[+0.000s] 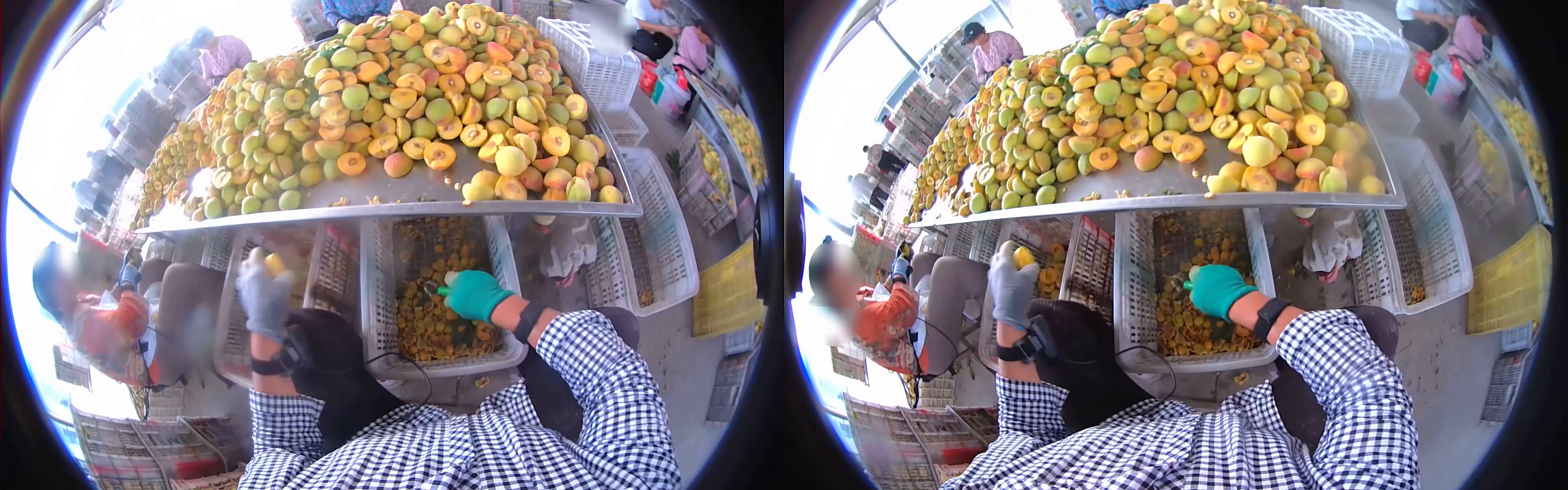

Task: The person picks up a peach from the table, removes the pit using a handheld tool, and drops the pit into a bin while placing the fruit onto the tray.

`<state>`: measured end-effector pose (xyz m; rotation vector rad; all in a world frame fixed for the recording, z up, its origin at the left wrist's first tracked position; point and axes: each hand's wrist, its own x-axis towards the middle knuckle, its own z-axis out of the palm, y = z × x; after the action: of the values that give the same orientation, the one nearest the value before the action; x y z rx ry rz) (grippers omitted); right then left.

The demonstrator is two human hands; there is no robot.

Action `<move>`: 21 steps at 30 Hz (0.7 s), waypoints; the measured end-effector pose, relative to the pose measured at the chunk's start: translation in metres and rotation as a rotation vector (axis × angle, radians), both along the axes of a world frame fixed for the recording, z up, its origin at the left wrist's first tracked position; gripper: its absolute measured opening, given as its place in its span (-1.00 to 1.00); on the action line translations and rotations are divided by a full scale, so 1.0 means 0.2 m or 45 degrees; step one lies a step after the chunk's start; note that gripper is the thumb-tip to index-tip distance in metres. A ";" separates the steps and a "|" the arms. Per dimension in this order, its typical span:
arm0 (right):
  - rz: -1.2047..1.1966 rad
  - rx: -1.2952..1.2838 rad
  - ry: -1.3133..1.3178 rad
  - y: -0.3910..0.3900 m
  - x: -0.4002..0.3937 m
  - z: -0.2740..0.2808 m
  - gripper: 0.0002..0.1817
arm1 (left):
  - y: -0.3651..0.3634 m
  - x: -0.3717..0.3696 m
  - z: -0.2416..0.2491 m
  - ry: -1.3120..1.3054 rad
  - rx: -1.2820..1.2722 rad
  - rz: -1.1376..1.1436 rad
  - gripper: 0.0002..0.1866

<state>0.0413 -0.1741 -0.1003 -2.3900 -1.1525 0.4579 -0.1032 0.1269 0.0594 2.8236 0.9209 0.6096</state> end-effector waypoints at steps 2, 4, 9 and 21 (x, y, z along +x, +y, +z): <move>-0.142 -0.112 0.130 -0.01 -0.02 0.16 -0.82 | 0.01 0.09 -0.03 -0.037 0.399 0.091 -0.48; -0.103 -0.017 0.084 -0.04 0.03 0.19 -0.80 | -0.18 0.35 0.01 -0.080 0.150 -0.345 -0.47; 0.044 0.172 -0.112 -0.19 0.11 0.30 -0.80 | -0.54 1.22 0.00 0.257 -0.237 -0.931 -0.52; -0.506 0.966 0.441 -0.29 0.20 0.63 -0.66 | -0.60 1.36 -0.06 0.369 -1.337 -0.826 -0.68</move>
<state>0.0812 -0.2324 0.0249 -1.7160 -0.5320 0.2242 0.1681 0.0064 0.0480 2.0176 0.1644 -0.3104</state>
